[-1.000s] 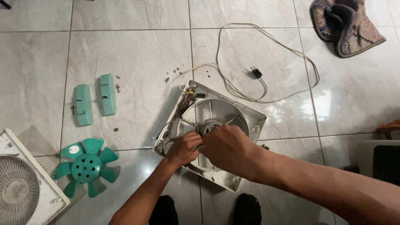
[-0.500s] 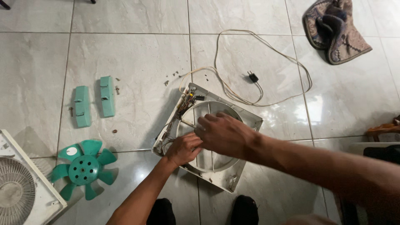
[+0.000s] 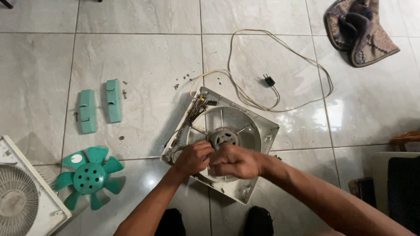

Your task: The person uses a screwdriver to remove screws from the central motor mount of a disassembled exhaust fan. They then lift the motor out of the fan housing and set it aside.

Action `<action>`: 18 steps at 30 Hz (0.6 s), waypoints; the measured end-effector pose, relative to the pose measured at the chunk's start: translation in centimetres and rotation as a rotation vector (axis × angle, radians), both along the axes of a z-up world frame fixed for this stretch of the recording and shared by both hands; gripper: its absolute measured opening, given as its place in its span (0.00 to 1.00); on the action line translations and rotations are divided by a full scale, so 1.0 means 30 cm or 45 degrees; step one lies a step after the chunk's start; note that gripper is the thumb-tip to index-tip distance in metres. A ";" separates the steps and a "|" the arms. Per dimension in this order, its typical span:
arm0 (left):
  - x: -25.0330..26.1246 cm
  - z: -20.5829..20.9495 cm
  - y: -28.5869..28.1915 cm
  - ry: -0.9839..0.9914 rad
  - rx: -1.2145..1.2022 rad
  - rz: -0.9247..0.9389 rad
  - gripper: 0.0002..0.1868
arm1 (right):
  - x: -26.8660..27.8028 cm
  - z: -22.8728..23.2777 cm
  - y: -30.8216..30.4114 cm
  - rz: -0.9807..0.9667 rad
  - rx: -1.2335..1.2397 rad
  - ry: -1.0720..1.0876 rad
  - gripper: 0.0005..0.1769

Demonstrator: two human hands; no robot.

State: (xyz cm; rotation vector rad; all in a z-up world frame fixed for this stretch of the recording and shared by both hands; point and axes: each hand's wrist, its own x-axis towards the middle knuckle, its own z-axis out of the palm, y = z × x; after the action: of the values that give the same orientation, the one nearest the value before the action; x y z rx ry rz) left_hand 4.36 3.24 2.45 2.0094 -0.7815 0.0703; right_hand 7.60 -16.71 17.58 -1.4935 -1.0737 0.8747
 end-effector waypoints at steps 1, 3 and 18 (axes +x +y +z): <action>0.001 0.003 -0.007 0.007 0.006 0.002 0.08 | 0.012 0.042 0.001 -0.026 0.052 -0.173 0.17; -0.002 0.010 0.003 0.022 0.033 0.017 0.08 | 0.028 0.122 0.027 -0.062 0.174 -0.511 0.15; -0.012 -0.015 -0.003 -0.075 0.009 0.065 0.11 | -0.053 0.331 0.138 0.647 -1.289 -1.759 0.07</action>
State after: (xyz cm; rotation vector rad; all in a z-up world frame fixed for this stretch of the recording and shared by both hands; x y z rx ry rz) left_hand 4.00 3.15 2.00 2.0423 -0.7686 0.1571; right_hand 5.99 -12.58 27.52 -2.9194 -2.2547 0.6576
